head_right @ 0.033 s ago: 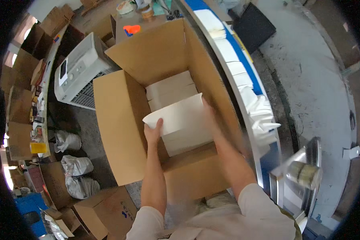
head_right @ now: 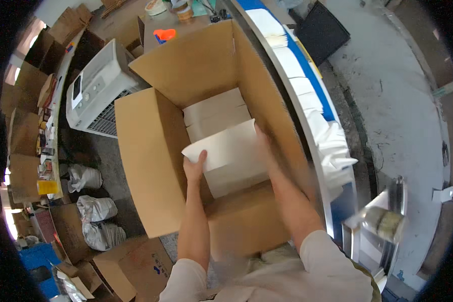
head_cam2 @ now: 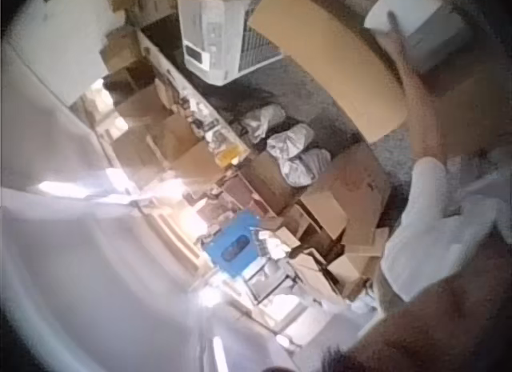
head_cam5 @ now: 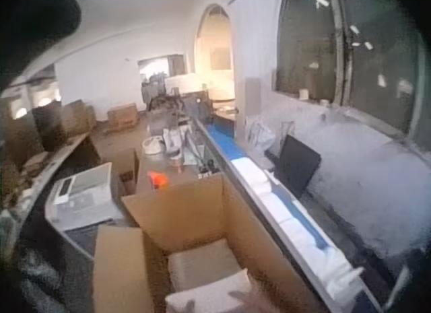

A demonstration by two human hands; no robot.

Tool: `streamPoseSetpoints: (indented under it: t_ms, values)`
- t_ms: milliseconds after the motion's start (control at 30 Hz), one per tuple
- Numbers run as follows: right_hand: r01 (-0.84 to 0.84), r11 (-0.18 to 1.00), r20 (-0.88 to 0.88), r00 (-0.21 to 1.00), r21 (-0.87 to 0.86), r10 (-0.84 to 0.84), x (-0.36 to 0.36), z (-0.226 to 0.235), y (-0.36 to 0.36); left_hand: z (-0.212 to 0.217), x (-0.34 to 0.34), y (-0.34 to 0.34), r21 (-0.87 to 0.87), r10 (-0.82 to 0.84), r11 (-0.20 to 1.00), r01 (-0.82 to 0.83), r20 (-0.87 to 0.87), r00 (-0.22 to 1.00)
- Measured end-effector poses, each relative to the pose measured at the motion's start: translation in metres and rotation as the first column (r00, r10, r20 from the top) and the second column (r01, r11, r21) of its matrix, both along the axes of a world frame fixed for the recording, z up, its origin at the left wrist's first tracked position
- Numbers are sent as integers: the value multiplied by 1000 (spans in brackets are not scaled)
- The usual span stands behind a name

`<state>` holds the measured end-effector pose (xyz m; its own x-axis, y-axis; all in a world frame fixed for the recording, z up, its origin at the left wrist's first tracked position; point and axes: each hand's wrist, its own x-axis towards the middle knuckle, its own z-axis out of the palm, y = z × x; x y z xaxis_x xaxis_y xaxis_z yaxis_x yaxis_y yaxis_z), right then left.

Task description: Packing finished white rectangular items from a machine output into a large cardboard shipping box.

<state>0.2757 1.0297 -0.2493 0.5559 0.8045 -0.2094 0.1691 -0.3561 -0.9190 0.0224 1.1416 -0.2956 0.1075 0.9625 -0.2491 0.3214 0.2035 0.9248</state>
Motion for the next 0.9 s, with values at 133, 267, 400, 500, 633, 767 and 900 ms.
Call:
streamPoseSetpoints:
  t_ms: [133, 267, 400, 500, 633, 767, 900]
  values:
    - [93, 984, 355, 934, -150, -34, 49, -174, -4, -80, 55, -1, -174, -51, 984, 26, -143, 988]
    - [-51, 956, 148, 984, -290, 98, 28, -215, 36, -165, 25, 30, -205, -75, 977, 57, -81, 994]
    - [76, 947, 205, 979, -312, -11, 55, -269, 24, -192, 90, 31, -365, 47, 928, -74, -82, 996]
    - [105, 949, 296, 955, -297, -13, 19, -291, 50, -252, 42, 53, -73, 32, 997, -39, -97, 995]
    - [170, 941, 345, 936, -293, -62, 27, -310, 39, -265, 64, 39, -62, 28, 997, -52, -333, 943]
    - [137, 962, 449, 893, -234, -18, 20, -300, 44, -271, 59, 37, 49, 100, 995, -87, -463, 881]
    - [186, 953, 327, 940, -241, -101, 42, -301, 36, -260, 73, 39, 189, 104, 982, -17, -462, 881]
